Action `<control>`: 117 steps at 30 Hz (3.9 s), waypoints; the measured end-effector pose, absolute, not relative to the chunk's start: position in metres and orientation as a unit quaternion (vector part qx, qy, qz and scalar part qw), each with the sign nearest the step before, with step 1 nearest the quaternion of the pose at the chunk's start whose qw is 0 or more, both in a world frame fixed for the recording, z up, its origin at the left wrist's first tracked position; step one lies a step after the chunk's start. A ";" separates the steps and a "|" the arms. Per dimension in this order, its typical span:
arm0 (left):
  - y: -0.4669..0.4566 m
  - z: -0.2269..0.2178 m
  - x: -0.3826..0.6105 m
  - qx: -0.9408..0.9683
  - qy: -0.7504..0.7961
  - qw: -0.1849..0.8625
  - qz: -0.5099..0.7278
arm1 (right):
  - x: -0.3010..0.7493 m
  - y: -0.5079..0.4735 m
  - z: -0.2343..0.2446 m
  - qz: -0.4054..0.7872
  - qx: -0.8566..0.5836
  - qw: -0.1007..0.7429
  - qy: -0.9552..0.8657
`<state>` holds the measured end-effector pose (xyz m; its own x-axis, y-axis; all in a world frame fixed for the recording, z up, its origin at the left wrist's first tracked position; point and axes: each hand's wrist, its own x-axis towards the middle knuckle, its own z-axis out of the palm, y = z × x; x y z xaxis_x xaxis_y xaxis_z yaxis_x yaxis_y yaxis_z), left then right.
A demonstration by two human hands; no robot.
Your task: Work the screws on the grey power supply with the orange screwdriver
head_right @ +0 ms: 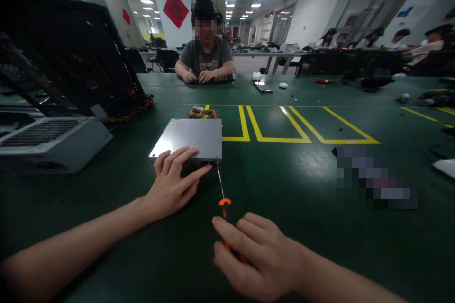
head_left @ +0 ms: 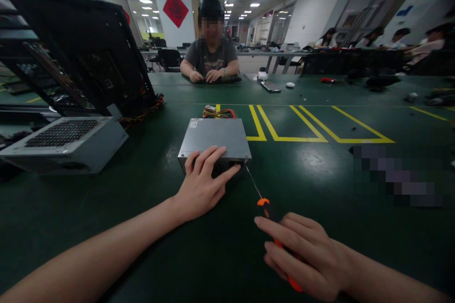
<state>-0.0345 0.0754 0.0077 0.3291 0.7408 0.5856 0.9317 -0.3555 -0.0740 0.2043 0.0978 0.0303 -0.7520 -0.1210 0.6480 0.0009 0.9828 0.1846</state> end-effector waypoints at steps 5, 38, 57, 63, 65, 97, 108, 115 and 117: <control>0.073 0.007 -0.031 -0.780 -0.542 0.200 -0.240 | 0.201 0.095 0.023 -0.060 0.010 0.357 -0.932; 0.065 0.009 -0.024 -0.778 -0.553 0.151 -0.255 | 0.196 0.081 0.026 -0.088 -0.035 0.351 -0.932; 0.066 0.008 -0.025 -0.778 -0.552 0.166 -0.251 | 0.195 0.079 0.027 -0.060 -0.056 0.356 -0.931; 0.066 0.009 -0.025 -0.779 -0.548 0.166 -0.255 | 0.194 0.078 0.027 -0.044 -0.064 0.365 -0.928; 0.066 0.008 -0.025 -0.778 -0.549 0.167 -0.256 | 0.194 0.078 0.028 -0.049 -0.066 0.361 -0.929; 0.065 0.010 -0.024 -0.779 -0.556 0.166 -0.240 | 0.193 0.080 0.026 -0.069 -0.033 0.353 -0.933; 0.065 0.008 -0.024 -0.777 -0.552 0.174 -0.250 | 0.194 0.078 0.022 -0.050 -0.063 0.371 -0.925; 0.066 0.007 -0.023 -0.773 -0.556 0.175 -0.252 | 0.194 0.079 0.024 -0.065 -0.053 0.345 -0.935; 0.066 0.007 -0.023 -0.775 -0.553 0.175 -0.250 | 0.194 0.079 0.025 -0.066 -0.052 0.343 -0.936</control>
<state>-0.0235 0.0663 0.0069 0.2628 0.7696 0.5820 0.9451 -0.3268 0.0055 0.1943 0.0786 0.0251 -0.7592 0.0526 0.6487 0.1431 0.9858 0.0875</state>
